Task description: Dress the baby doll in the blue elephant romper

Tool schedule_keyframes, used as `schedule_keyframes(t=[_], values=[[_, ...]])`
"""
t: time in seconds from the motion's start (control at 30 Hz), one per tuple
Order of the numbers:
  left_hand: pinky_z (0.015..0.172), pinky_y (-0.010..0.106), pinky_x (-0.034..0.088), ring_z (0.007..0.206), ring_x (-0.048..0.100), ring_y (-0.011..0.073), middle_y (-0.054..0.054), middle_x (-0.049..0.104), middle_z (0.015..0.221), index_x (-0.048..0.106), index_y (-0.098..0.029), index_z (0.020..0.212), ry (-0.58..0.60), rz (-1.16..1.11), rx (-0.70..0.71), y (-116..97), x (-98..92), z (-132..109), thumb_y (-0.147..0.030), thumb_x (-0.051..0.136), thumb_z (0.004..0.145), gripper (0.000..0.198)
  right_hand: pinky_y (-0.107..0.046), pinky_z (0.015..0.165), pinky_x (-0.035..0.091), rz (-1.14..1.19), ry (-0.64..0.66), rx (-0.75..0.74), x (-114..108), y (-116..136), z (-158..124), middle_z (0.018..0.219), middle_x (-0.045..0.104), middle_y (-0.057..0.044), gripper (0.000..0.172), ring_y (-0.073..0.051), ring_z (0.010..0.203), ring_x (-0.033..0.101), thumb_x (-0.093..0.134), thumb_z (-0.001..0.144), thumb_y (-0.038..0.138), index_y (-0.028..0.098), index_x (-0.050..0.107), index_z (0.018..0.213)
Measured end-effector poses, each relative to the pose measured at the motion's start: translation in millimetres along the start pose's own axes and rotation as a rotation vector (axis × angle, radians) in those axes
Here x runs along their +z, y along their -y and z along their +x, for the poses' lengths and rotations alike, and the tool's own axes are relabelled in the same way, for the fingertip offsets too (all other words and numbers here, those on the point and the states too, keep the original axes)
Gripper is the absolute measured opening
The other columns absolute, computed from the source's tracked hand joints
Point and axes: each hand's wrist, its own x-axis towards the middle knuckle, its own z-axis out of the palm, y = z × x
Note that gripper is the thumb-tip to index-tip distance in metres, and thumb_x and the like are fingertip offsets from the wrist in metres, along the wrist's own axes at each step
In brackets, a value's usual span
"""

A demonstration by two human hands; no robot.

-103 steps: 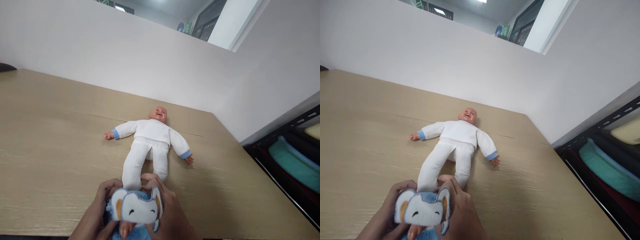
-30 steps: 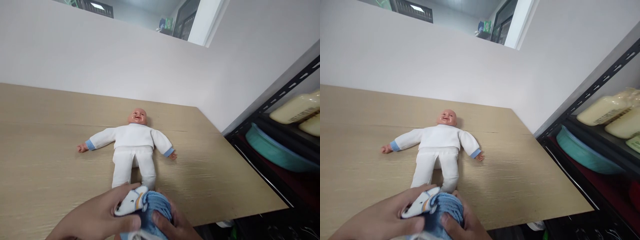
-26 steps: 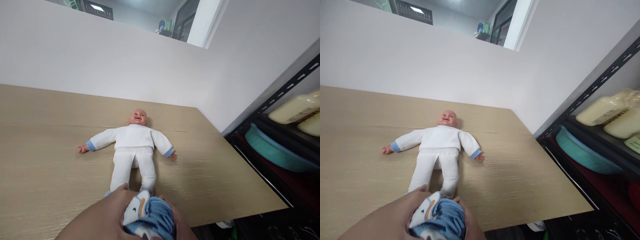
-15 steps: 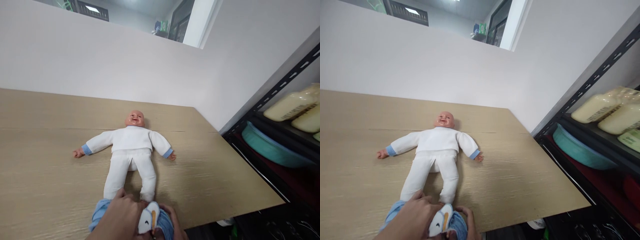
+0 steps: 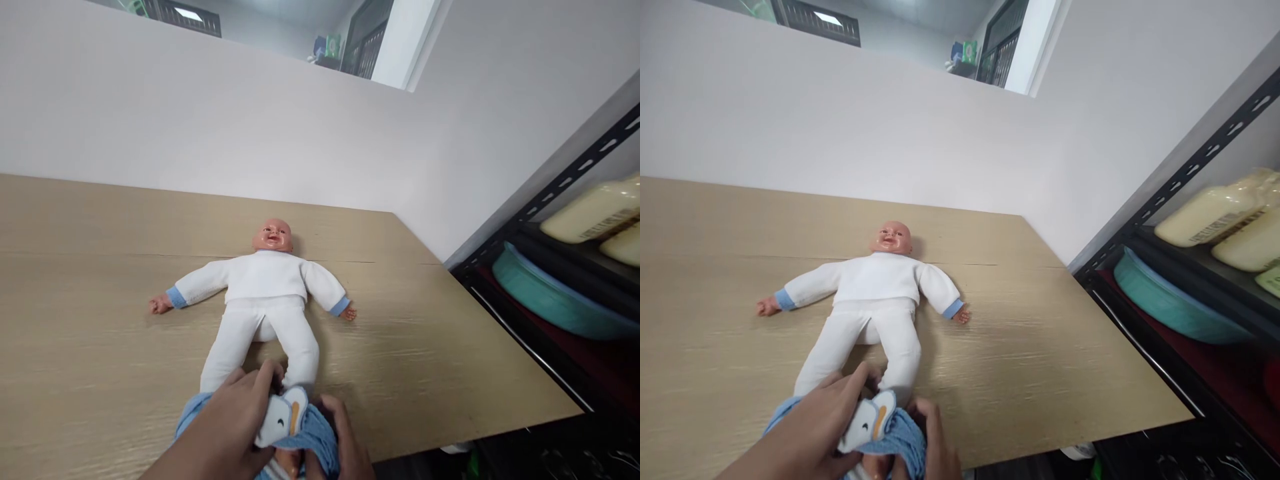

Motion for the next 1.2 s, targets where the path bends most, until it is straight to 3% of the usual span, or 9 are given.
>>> schedule_keyframes(t=[0.17,0.3,0.4,0.6,0.7,0.8,0.97,1.07,1.2], values=[[0.102,0.041,0.048,0.121,0.063,0.0327,0.011,0.069,0.132,0.06,-0.023,0.131,-0.069,-0.249,0.088,15,-5.8,-3,-0.018,0.068,0.081,0.051,-0.03,0.099,0.061,0.035,-0.024,-0.383,-17,30,23,0.134,0.074,-0.006,0.062,-0.026,0.117,0.076,0.059,0.071,0.006,0.03,0.06,0.129],[0.098,0.037,0.05,0.113,0.066,0.0289,0.006,0.073,0.122,0.071,-0.025,0.11,-0.068,-0.346,0.136,16,-19.0,0,-0.018,0.063,0.082,0.03,-0.026,0.099,0.06,0.012,-0.028,-0.47,-30,54,41,0.133,0.076,-0.002,0.082,-0.021,0.116,0.076,0.055,0.073,0.002,0.034,0.048,0.149],[0.098,0.034,0.048,0.11,0.064,0.0267,0.001,0.073,0.107,0.073,-0.025,0.098,-0.086,-0.306,0.197,20,-30.9,7,-0.012,0.065,0.082,0.022,-0.025,0.103,0.056,-0.008,0.102,-0.531,-44,69,59,0.131,0.076,0.001,0.077,-0.019,0.117,0.074,0.057,0.078,0.001,0.038,0.054,0.146],[0.093,0.031,0.044,0.101,0.062,0.0236,-0.001,0.077,0.102,0.074,-0.024,0.088,-0.056,-0.071,0.411,32,-49.2,23,-0.026,0.073,0.101,0.012,-0.03,0.099,0.053,0.091,0.267,-0.474,-60,88,103,0.112,0.069,-0.005,0.039,-0.021,0.107,0.068,0.061,0.079,0.003,0.024,0.072,0.11],[0.096,0.034,0.043,0.103,0.061,0.0271,0.003,0.079,0.104,0.075,-0.022,0.09,-0.115,-0.034,0.407,39,-50.1,29,-0.042,0.08,0.097,0.021,-0.037,0.108,0.048,0.202,0.356,-0.439,-62,89,125,0.12,0.063,-0.01,0.024,-0.025,0.118,0.064,0.063,0.079,0.007,0.019,0.07,0.098],[0.091,0.034,0.045,0.101,0.061,0.0278,0.004,0.077,0.103,0.076,-0.022,0.096,-0.161,-0.179,0.374,48,-46.6,31,-0.057,0.084,0.089,0.036,-0.037,0.104,0.047,0.292,0.532,-0.37,-67,85,145,0.119,0.062,-0.009,0.017,-0.024,0.114,0.062,0.068,0.084,0.017,0.02,0.065,0.1],[0.076,0.027,0.044,0.089,0.056,0.0212,-0.002,0.063,0.093,0.07,-0.021,0.098,-0.113,-0.532,0.216,55,-46.0,26,-0.069,0.087,0.079,0.055,-0.034,0.097,0.046,0.427,0.829,-0.248,-73,72,166,0.121,0.055,-0.007,0.048,-0.023,0.11,0.056,0.087,0.078,0.055,0.019,0.065,0.102],[0.076,0.027,0.046,0.089,0.056,0.0218,-0.002,0.061,0.096,0.067,-0.023,0.113,-0.128,-0.649,0.129,55,-48.2,17,-0.072,0.079,0.085,0.058,-0.03,0.084,0.045,0.467,0.806,-0.219,-68,61,168,0.101,0.055,-0.002,0.052,-0.019,0.092,0.054,0.07,0.091,0.07,0.019,0.063,0.098],[0.101,0.038,0.053,0.116,0.062,0.0331,0.006,0.071,0.126,0.065,-0.031,0.131,-0.228,-0.542,0.071,68,-38.4,-1,-0.066,0.075,0.089,0.056,-0.028,0.07,0.038,0.386,0.665,-0.127,-59,56,163,0.081,0.046,0.003,0.05,-0.015,0.075,0.043,0.054,0.102,0.068,0.02,0.058,0.088]])
